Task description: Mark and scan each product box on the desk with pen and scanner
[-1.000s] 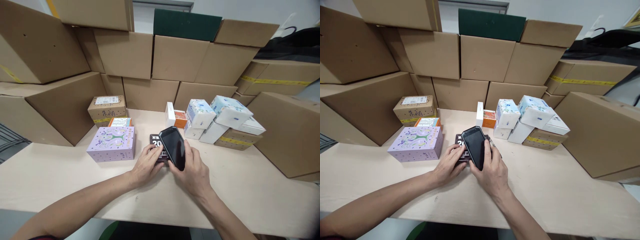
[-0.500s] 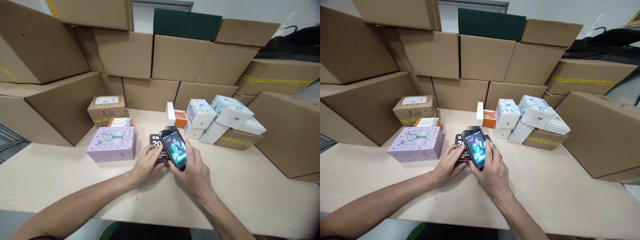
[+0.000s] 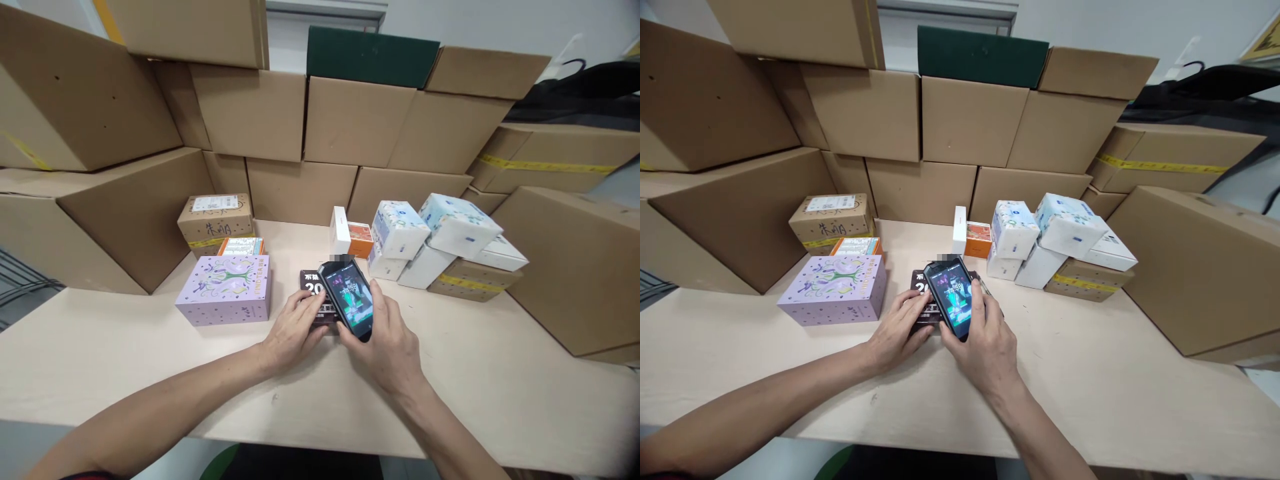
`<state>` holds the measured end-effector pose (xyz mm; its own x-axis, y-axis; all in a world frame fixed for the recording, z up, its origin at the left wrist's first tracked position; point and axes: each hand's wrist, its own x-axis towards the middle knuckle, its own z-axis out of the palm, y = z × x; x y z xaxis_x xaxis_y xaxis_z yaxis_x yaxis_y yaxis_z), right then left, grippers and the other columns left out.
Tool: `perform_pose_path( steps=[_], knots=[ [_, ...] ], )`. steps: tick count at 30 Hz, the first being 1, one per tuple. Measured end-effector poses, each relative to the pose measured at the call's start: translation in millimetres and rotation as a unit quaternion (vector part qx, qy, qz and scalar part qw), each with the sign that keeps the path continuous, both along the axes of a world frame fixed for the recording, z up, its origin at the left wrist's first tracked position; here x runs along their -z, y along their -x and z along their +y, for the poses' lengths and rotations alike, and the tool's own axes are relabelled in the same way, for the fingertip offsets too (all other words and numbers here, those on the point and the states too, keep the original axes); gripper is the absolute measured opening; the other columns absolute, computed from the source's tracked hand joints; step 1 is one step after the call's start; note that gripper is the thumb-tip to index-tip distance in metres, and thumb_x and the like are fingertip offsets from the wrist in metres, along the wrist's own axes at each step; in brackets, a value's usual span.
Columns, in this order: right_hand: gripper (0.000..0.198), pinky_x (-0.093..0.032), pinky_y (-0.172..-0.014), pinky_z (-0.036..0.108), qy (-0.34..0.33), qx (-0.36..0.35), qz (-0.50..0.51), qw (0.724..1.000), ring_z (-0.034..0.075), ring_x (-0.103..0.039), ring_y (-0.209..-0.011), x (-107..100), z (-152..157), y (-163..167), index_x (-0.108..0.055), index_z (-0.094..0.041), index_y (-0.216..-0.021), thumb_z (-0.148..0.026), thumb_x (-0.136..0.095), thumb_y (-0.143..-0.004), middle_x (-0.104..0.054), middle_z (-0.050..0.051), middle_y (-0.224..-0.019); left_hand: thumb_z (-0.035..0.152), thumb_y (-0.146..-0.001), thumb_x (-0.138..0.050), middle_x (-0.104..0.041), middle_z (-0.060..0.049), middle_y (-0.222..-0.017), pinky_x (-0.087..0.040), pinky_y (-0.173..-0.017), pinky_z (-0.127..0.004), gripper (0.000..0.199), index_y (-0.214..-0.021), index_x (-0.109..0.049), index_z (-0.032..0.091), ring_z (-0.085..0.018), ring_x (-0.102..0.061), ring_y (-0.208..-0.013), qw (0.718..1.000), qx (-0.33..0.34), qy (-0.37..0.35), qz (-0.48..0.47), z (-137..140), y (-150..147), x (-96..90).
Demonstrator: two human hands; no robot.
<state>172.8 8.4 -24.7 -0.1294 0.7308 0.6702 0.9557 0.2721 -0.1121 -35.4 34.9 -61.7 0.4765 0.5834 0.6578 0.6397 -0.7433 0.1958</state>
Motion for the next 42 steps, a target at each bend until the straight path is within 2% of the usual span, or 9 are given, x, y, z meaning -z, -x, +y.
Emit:
perform_pose_path(
  steps=[6, 12, 19, 26, 29, 32, 34, 38, 42],
  knots=[
    [0.084, -0.056, -0.061, 0.036, 0.014, 0.004, 0.045, 0.999, 0.03, -0.068, -0.093, -13.6, -1.8, -9.5, -0.032, -0.012, -0.152, -0.055, -0.06, -0.085, -0.065, 0.018, -0.119, 0.028, -0.097, -0.053, -0.061, -0.016, -0.129, -0.052, -0.099, -0.051, 0.065, -0.155, -0.026, 0.017, -0.031, -0.05, -0.122, 1.0, -0.007, -0.015, 0.014, -0.4, -0.6, -4.3],
    [0.088, -0.055, -0.066, 0.044, 0.153, 0.161, 0.078, 0.972, 0.036, -0.068, -0.096, -25.9, -12.8, -64.4, -0.034, -0.017, -0.152, -0.068, -0.05, -0.083, -0.063, 0.018, -0.123, 0.014, -0.092, -0.053, -0.063, -0.016, -0.121, -0.052, -0.098, -0.053, 0.035, -0.126, -0.06, 0.017, -0.03, -0.051, -0.118, 0.994, 0.001, -0.101, 0.032, -2.4, -1.7, -11.5],
    [0.095, -0.053, -0.072, 0.048, 0.325, 0.28, 0.043, 0.902, 0.038, -0.068, -0.093, -5.3, -26.8, -137.2, -0.026, -0.017, -0.156, -0.076, -0.036, -0.083, -0.061, 0.02, -0.122, 0.002, -0.086, -0.047, -0.065, -0.015, -0.114, -0.054, -0.096, -0.051, 0.038, -0.119, -0.064, 0.013, -0.028, -0.052, -0.112, 0.992, 0.008, -0.119, 0.035, -0.9, -3.6, -13.6],
    [0.094, -0.053, -0.079, 0.049, 0.357, 0.276, 0.028, 0.892, 0.04, -0.063, -0.105, 9.9, -27.0, -155.1, -0.032, -0.016, -0.154, -0.078, -0.035, -0.084, -0.065, 0.017, -0.11, 0.004, -0.087, -0.047, -0.066, -0.015, -0.116, -0.05, -0.097, -0.055, 0.042, -0.123, -0.063, 0.017, -0.029, -0.052, -0.114, 0.996, -0.011, -0.082, 0.041, -0.7, -0.8, -7.9],
    [0.091, -0.052, -0.086, 0.053, 0.339, 0.27, 0.002, 0.901, 0.044, -0.058, -0.116, 10.5, -25.3, -153.9, -0.041, -0.017, -0.15, -0.079, -0.039, -0.083, -0.063, 0.02, -0.12, 0.002, -0.085, -0.048, -0.065, -0.014, -0.12, -0.049, -0.099, -0.057, 0.047, -0.127, -0.062, 0.019, -0.03, -0.05, -0.118, 0.998, -0.021, -0.049, 0.042, -2.5, -0.1, -6.2],
    [0.082, -0.05, -0.095, 0.055, 0.249, 0.2, -0.031, 0.947, 0.044, -0.049, -0.129, 3.7, -21.8, -134.3, -0.05, -0.016, -0.144, -0.074, -0.046, -0.085, -0.05, 0.022, -0.143, 0.001, -0.085, -0.047, -0.063, -0.014, -0.122, -0.053, -0.099, -0.052, 0.05, -0.129, -0.061, 0.019, -0.03, -0.048, -0.123, 0.999, -0.006, -0.032, 0.024, -2.5, 1.7, -5.4],
    [0.073, -0.052, -0.097, 0.052, 0.209, 0.075, -0.048, 0.974, 0.038, -0.052, -0.129, -1.0, -16.4, -109.6, -0.045, -0.018, -0.147, -0.063, -0.051, -0.09, -0.045, 0.02, -0.149, 0.0, -0.086, -0.046, -0.063, -0.014, -0.121, -0.055, -0.098, -0.049, 0.05, -0.129, -0.061, 0.02, -0.029, -0.048, -0.124, 0.999, 0.003, -0.038, 0.017, -1.1, 3.3, -5.4],
    [0.067, -0.061, -0.08, 0.038, 0.183, -0.148, -0.09, 0.968, 0.027, -0.063, -0.12, 4.0, 3.3, -58.3, -0.029, -0.026, -0.154, -0.026, -0.054, -0.092, -0.029, 0.018, -0.16, 0.005, -0.09, -0.047, -0.065, -0.012, -0.117, -0.06, -0.086, -0.042, 0.043, -0.126, -0.062, 0.02, -0.027, -0.053, -0.119, 0.998, -0.016, -0.053, 0.024, 1.6, 6.4, -8.9],
    [0.076, -0.061, -0.084, 0.038, 0.045, -0.222, -0.139, 0.964, 0.029, -0.056, -0.13, 16.5, 22.7, -41.1, -0.023, -0.017, -0.155, -0.006, -0.05, -0.085, -0.045, 0.021, -0.15, 0.012, -0.094, -0.05, -0.067, -0.01, -0.118, -0.06, -0.085, -0.036, 0.036, -0.127, -0.06, 0.02, -0.025, -0.056, -0.117, 0.996, -0.05, -0.078, 0.001, -2.2, 11.2, -21.0]
  ],
)
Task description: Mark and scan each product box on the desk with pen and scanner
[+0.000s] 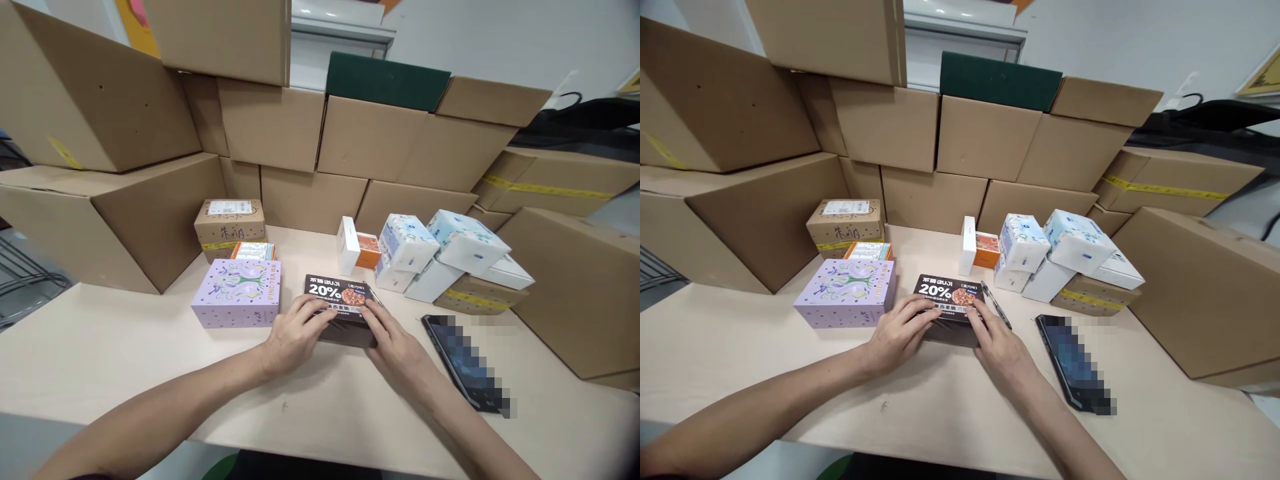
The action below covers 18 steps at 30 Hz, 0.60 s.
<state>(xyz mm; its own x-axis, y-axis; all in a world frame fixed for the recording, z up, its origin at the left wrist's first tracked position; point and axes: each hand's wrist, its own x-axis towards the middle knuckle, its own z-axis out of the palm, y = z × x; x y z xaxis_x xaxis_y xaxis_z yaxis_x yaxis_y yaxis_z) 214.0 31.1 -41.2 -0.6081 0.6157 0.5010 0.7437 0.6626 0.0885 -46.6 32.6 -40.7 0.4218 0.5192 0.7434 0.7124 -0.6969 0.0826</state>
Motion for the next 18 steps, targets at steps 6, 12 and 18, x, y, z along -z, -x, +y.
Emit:
perform_pose_path(
  steps=[6, 12, 18],
  knots=[
    [0.065, -0.057, -0.09, 0.042, 0.052, 0.016, 0.125, 0.991, 0.029, -0.064, -0.114, -35.8, 16.5, 14.9, -0.041, -0.015, -0.144, -0.027, -0.064, -0.084, -0.063, 0.017, -0.127, 0.021, -0.09, -0.061, -0.065, -0.005, -0.126, -0.037, -0.111, -0.053, 0.035, -0.123, -0.061, 0.031, -0.025, -0.05, -0.126, 0.984, 0.069, -0.165, 0.004, -32.3, 1.6, -23.8],
    [0.056, -0.053, -0.081, 0.038, 0.219, 0.148, 0.303, 0.916, 0.025, -0.069, -0.088, -69.0, 79.5, 81.8, -0.058, -0.016, -0.126, -0.046, -0.068, -0.08, -0.073, 0.008, -0.099, 0.023, -0.092, -0.058, -0.074, -0.004, -0.093, -0.048, -0.086, -0.04, 0.02, -0.111, -0.064, 0.021, -0.021, -0.065, -0.098, 0.96, 0.241, -0.092, 0.107, -42.7, -13.8, -12.8],
    [0.056, -0.049, -0.087, 0.038, 0.224, 0.152, 0.296, 0.916, 0.029, -0.066, -0.103, -66.0, 117.1, 147.5, -0.055, -0.012, -0.126, -0.05, -0.065, -0.086, -0.069, 0.018, -0.112, 0.023, -0.091, -0.055, -0.065, -0.001, -0.067, -0.04, -0.06, -0.033, 0.019, -0.106, -0.063, 0.014, -0.015, -0.057, -0.063, 0.955, 0.262, -0.071, 0.115, -30.9, -17.8, 8.2]
  ],
)
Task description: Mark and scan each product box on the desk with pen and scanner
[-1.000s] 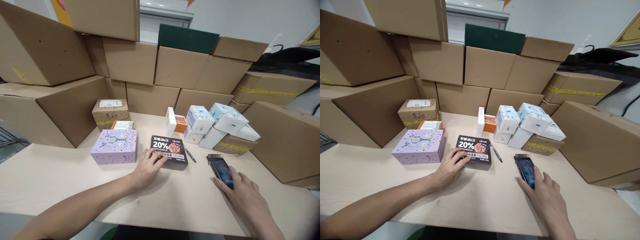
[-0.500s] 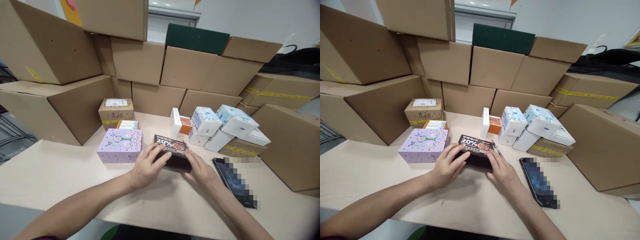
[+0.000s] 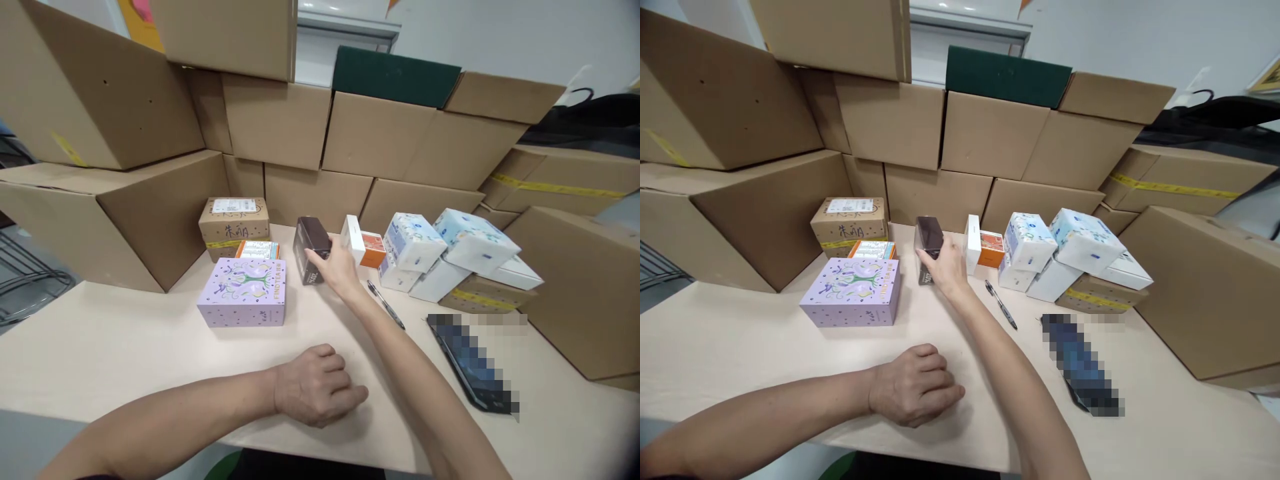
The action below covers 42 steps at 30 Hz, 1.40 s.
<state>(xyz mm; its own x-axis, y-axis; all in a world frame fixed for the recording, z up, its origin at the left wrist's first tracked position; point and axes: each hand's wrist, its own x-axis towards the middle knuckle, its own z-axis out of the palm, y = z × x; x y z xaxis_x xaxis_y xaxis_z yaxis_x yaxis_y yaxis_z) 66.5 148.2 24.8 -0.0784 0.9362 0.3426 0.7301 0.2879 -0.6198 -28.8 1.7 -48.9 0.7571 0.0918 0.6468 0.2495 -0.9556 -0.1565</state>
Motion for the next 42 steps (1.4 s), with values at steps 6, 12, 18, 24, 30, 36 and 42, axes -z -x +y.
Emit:
perform_pose_path(
  steps=[6, 12, 18, 24, 30, 36, 42],
  knots=[
    [0.058, -0.048, -0.086, 0.037, -0.008, -0.052, -0.015, 0.999, 0.029, -0.064, -0.102, 2.3, 3.5, 23.7, -0.05, -0.013, -0.131, -0.055, -0.057, -0.092, -0.067, 0.017, -0.111, 0.021, -0.091, -0.055, -0.061, 0.001, -0.064, -0.037, -0.062, -0.034, 0.017, -0.103, -0.063, 0.014, -0.016, -0.055, -0.063, 0.999, -0.029, 0.023, 0.012, 2.4, 4.6, -1.8],
    [0.043, -0.048, -0.082, 0.039, -0.08, 0.12, -0.166, 0.976, 0.031, -0.061, -0.106, -2.5, 12.4, -15.9, -0.055, -0.014, -0.128, -0.044, -0.048, -0.099, -0.054, 0.021, -0.126, 0.021, -0.091, -0.053, -0.059, 0.002, -0.064, -0.037, -0.063, -0.033, 0.015, -0.102, -0.062, 0.015, -0.015, -0.054, -0.064, 0.998, -0.046, 0.031, 0.023, 4.3, 2.4, 1.9],
    [0.041, -0.048, -0.083, 0.043, 0.028, 0.163, -0.181, 0.969, 0.035, -0.063, -0.106, 7.2, 30.1, -52.1, -0.055, -0.011, -0.127, -0.034, -0.054, -0.095, -0.057, 0.026, -0.123, 0.021, -0.09, -0.051, -0.062, 0.0, -0.069, -0.04, -0.068, -0.032, 0.019, -0.107, -0.06, 0.017, -0.017, -0.056, -0.07, 0.996, -0.067, 0.056, 0.036, 6.7, 3.5, 5.5],
    [0.042, -0.049, -0.081, 0.034, 0.041, 0.079, -0.09, 0.992, 0.025, -0.066, -0.095, 9.7, 9.5, -89.0, -0.054, -0.019, -0.13, -0.037, -0.051, -0.092, -0.069, 0.012, -0.114, 0.019, -0.091, -0.051, -0.068, -0.005, -0.083, -0.043, -0.077, -0.034, 0.025, -0.115, -0.059, 0.016, -0.02, -0.06, -0.086, 0.991, -0.1, 0.082, -0.014, 16.3, 10.8, 6.0],
    [0.04, -0.041, -0.055, 0.026, 0.171, -0.002, 0.2, 0.965, 0.014, -0.053, -0.061, 18.7, -31.2, -166.1, -0.064, -0.021, -0.109, -0.045, -0.065, -0.077, -0.063, -0.001, -0.074, 0.016, -0.086, -0.054, -0.062, -0.014, -0.117, -0.045, -0.089, -0.044, 0.034, -0.12, -0.058, 0.018, -0.027, -0.055, -0.108, 0.977, -0.161, 0.112, -0.08, 20.7, 7.8, 0.9],
    [0.041, -0.041, -0.058, 0.025, 0.311, -0.048, 0.317, 0.894, 0.014, -0.056, -0.066, 31.2, -49.0, -202.9, -0.068, -0.022, -0.103, -0.045, -0.075, -0.071, -0.066, 0.002, -0.078, 0.022, -0.084, -0.062, -0.054, -0.017, -0.125, -0.043, -0.097, -0.054, 0.037, -0.121, -0.056, 0.02, -0.034, -0.05, -0.12, 0.963, -0.232, 0.093, -0.104, 18.3, 4.4, -0.9],
    [0.046, -0.036, -0.051, 0.024, 0.32, -0.105, 0.259, 0.906, 0.012, -0.053, -0.059, 41.7, -53.6, -178.8, -0.067, -0.021, -0.112, -0.049, -0.072, -0.077, -0.065, 0.0, -0.076, 0.034, -0.082, -0.066, -0.048, -0.02, -0.133, -0.04, -0.102, -0.063, 0.046, -0.124, -0.054, 0.018, -0.042, -0.039, -0.133, 0.951, -0.268, 0.141, -0.059, 18.3, 8.7, 3.3]
  ],
)
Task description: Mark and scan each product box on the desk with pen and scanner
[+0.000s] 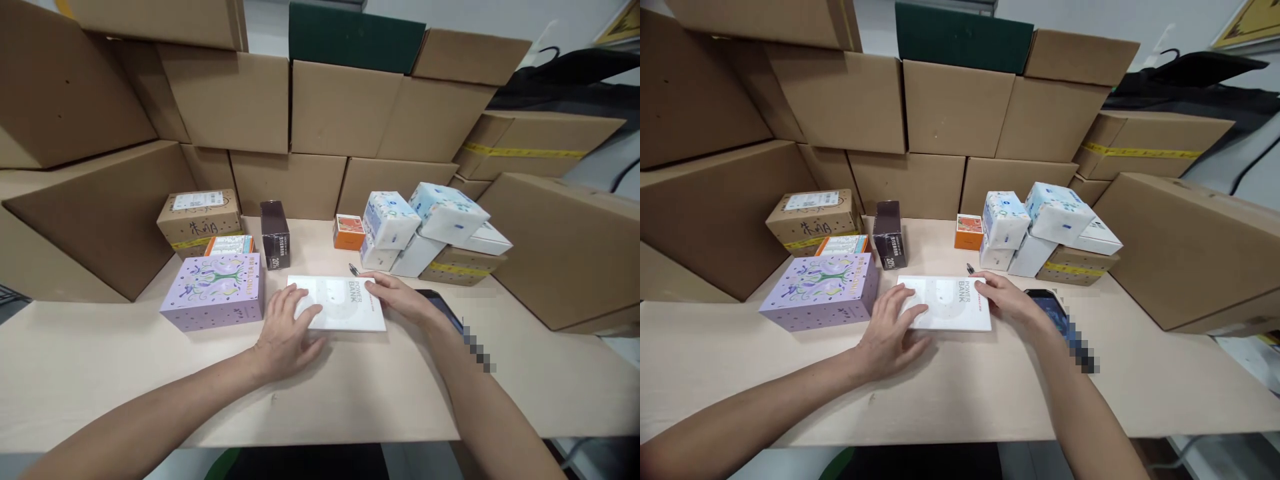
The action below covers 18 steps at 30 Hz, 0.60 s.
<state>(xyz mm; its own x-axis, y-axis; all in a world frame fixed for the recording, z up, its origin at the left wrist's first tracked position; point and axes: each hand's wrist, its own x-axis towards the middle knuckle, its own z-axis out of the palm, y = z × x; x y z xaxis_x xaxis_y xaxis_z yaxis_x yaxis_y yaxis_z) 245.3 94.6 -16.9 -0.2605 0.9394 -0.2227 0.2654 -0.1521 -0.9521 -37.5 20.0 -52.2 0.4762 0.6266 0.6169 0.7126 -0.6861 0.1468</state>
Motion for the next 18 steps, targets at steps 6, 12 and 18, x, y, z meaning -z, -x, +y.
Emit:
perform_pose_path(
  steps=[6, 12, 18],
  knots=[
    [0.047, -0.039, -0.051, 0.025, -0.066, 0.041, -0.059, 0.995, 0.013, -0.054, -0.058, 14.7, 0.9, 7.7, -0.062, -0.019, -0.115, -0.055, -0.063, -0.083, -0.067, 0.003, -0.084, 0.029, -0.088, -0.06, -0.052, -0.018, -0.13, -0.044, -0.102, -0.063, 0.036, -0.121, -0.056, 0.018, -0.039, -0.042, -0.132, 0.998, -0.002, 0.057, 0.031, 3.5, 2.4, 4.5],
    [0.036, -0.046, -0.083, 0.035, -0.235, 0.108, -0.351, 0.9, 0.024, -0.063, -0.092, 17.9, 7.2, -3.6, -0.069, -0.015, -0.111, -0.04, -0.052, -0.091, -0.066, 0.015, -0.11, 0.027, -0.089, -0.059, -0.055, -0.016, -0.129, -0.045, -0.104, -0.06, 0.035, -0.123, -0.057, 0.019, -0.036, -0.045, -0.13, 0.997, -0.001, 0.069, 0.034, 4.8, 3.2, 6.7],
    [0.033, -0.04, -0.077, 0.03, -0.182, 0.039, -0.467, 0.864, 0.025, -0.063, -0.093, 14.1, 7.2, -4.2, -0.074, -0.016, -0.093, -0.037, -0.049, -0.094, -0.068, 0.014, -0.098, 0.029, -0.089, -0.06, -0.056, -0.014, -0.131, -0.047, -0.101, -0.057, 0.04, -0.129, -0.056, 0.023, -0.037, -0.047, -0.129, 0.997, 0.006, 0.049, 0.058, 2.7, 4.2, 7.7]
  ],
)
